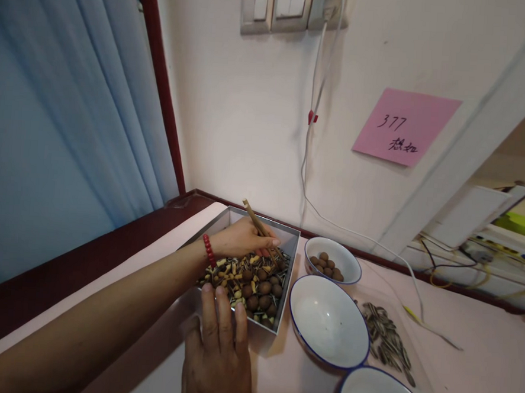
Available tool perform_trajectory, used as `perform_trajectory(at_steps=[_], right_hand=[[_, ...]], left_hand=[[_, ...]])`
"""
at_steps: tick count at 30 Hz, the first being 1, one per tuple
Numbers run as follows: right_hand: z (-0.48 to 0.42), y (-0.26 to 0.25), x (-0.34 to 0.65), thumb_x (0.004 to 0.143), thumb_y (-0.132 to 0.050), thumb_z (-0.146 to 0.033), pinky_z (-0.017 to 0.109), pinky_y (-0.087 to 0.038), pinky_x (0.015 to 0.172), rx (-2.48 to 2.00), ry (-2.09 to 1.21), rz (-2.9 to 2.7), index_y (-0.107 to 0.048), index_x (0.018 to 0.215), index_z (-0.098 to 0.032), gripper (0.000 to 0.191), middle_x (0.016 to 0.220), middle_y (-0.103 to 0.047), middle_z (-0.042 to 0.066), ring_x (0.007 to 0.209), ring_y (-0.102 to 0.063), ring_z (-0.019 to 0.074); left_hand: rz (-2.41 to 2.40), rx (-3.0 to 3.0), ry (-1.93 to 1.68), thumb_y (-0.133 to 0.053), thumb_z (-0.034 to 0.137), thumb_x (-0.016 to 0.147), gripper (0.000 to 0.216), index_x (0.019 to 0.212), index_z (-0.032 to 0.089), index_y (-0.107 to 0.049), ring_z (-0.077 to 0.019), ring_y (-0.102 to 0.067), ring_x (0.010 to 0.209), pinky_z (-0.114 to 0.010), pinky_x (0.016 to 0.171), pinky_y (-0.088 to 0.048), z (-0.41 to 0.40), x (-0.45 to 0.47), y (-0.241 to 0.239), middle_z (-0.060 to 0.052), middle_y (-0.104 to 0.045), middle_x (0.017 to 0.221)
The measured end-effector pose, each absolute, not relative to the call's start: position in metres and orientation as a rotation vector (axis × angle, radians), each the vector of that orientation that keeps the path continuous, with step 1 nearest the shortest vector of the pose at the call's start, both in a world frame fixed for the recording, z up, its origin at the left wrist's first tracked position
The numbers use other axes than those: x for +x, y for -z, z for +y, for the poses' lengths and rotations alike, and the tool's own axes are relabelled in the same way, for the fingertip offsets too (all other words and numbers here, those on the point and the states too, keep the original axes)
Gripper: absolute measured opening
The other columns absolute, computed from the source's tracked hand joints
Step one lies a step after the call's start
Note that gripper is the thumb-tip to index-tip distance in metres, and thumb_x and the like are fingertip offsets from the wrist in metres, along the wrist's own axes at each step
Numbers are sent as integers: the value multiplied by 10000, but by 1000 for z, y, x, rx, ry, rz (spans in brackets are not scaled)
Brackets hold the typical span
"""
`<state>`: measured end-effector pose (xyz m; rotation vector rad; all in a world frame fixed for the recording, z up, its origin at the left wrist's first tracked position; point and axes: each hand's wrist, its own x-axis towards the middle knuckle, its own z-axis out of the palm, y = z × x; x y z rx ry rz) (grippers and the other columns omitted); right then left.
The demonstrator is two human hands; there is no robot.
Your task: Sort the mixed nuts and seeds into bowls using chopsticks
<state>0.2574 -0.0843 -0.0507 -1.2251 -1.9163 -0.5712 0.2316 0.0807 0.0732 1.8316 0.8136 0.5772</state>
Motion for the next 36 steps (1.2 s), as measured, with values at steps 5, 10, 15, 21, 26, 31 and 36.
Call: perform_trajectory(at_steps=[5, 10, 15, 21, 26, 31, 36], right_hand=[[-84, 51, 257, 882, -559, -288, 460, -65, 1211, -1239, 589, -1908, -693, 995, -220, 188, 1461, -528, 107, 1463, -270, 267], [-84, 51, 257, 892, -539, -285, 460, -53, 1210, -1230, 568, -1917, -694, 1002, -215, 203, 1466, -523, 113, 1476, -237, 267], [-84, 51, 258, 887, -544, -278, 460, -48, 1210, -1231, 561, -1916, -693, 993, -212, 194, 1468, -520, 119, 1479, -229, 270], [-83, 51, 258, 884, -563, -294, 469, -43, 1211, -1227, 555, -1933, -693, 996, -213, 190, 1484, -503, 114, 1482, -220, 274], [-84, 49, 258, 882, -563, -276, 466, -50, 1209, -1222, 559, -1926, -698, 984, -207, 182, 1465, -521, 124, 1477, -230, 275], [-84, 48, 258, 877, -576, -287, 460, -40, 1209, -1225, 567, -1929, -700, 975, -210, 176, 1446, -540, 122, 1482, -208, 273], [-84, 49, 258, 881, -578, -287, 462, -45, 1207, -1235, 551, -1937, -697, 993, -208, 182, 1475, -510, 120, 1475, -224, 273]], left_hand=[[820, 1837, -570, -676, 254, 806, 96, 778, 168, -708, -193, -700, 665, -272, 584, -547, 81, 233, -72, -45, -727, 688], [819, 1847, -571, -688, 258, 803, 104, 785, 160, -718, -203, -706, 675, -285, 594, -555, 82, 233, -72, -61, -737, 708], [822, 1840, -583, -697, 240, 798, 100, 754, 150, -705, -213, -702, 659, -306, 596, -560, 81, 233, -73, -61, -721, 676], [837, 1821, -615, -685, 232, 812, 93, 781, 146, -705, -207, -703, 650, -312, 599, -569, 82, 233, -72, -58, -713, 685], [838, 1817, -641, -674, 252, 821, 108, 783, 157, -710, -216, -711, 665, -326, 611, -577, 85, 234, -70, -62, -722, 697], [858, 1812, -651, -670, 255, 821, 121, 780, 149, -710, -206, -703, 647, -327, 625, -580, 83, 233, -75, -56, -715, 676], [880, 1813, -651, -680, 210, 802, 85, 772, 142, -721, -200, -698, 637, -318, 632, -578, 81, 232, -79, -42, -710, 646]])
